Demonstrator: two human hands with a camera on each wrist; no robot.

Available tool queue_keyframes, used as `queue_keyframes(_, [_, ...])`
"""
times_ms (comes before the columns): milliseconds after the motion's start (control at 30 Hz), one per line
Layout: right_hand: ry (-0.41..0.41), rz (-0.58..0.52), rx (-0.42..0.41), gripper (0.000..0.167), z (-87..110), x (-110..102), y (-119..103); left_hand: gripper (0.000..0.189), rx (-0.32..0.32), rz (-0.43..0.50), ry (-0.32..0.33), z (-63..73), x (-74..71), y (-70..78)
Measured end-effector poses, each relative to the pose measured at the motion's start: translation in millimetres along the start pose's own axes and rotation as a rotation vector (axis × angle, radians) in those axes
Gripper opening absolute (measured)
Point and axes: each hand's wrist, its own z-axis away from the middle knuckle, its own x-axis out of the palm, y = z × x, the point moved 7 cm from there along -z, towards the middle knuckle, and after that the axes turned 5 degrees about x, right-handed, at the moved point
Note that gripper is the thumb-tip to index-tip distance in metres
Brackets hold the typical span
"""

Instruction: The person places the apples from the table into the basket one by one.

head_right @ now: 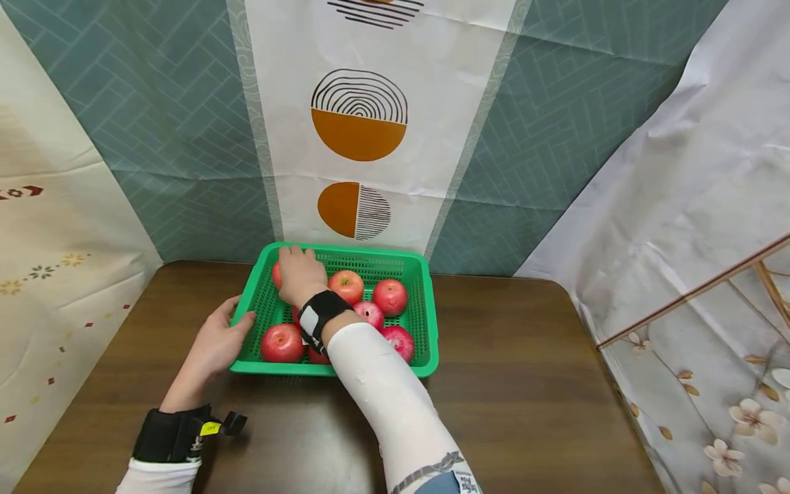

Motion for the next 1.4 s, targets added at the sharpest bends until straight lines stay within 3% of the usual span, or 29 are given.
queue_keyframes(433, [-0.056,0.103,0.023,0.066,6.2,12.5,-6.0,0.063,0.01,-0.001,0.008,3.9,3.9,3.2])
queue_keyframes(733, [-0.099,0.157,0.073,0.07,15.8,11.6,-0.5,0.063,0.012,0.021,0.004,4.2,6.5,6.9])
queue_keyframes(1200, [-0.203,0.12,0.08,0.079,10.9,30.8,5.5,0.062,0.016,0.014,0.002,3.1,5.5,5.9])
queue_keyframes(1333, [-0.234,0.057,0.04,0.089,18.4,21.6,6.8,0.064,0.017,0.003,-0.004,3.1,2.9,5.0])
queue_keyframes(1400, [-0.254,0.003,-0.005,0.091,31.7,6.3,10.0,0.067,0.013,0.001,-0.02,3.8,1.8,4.8])
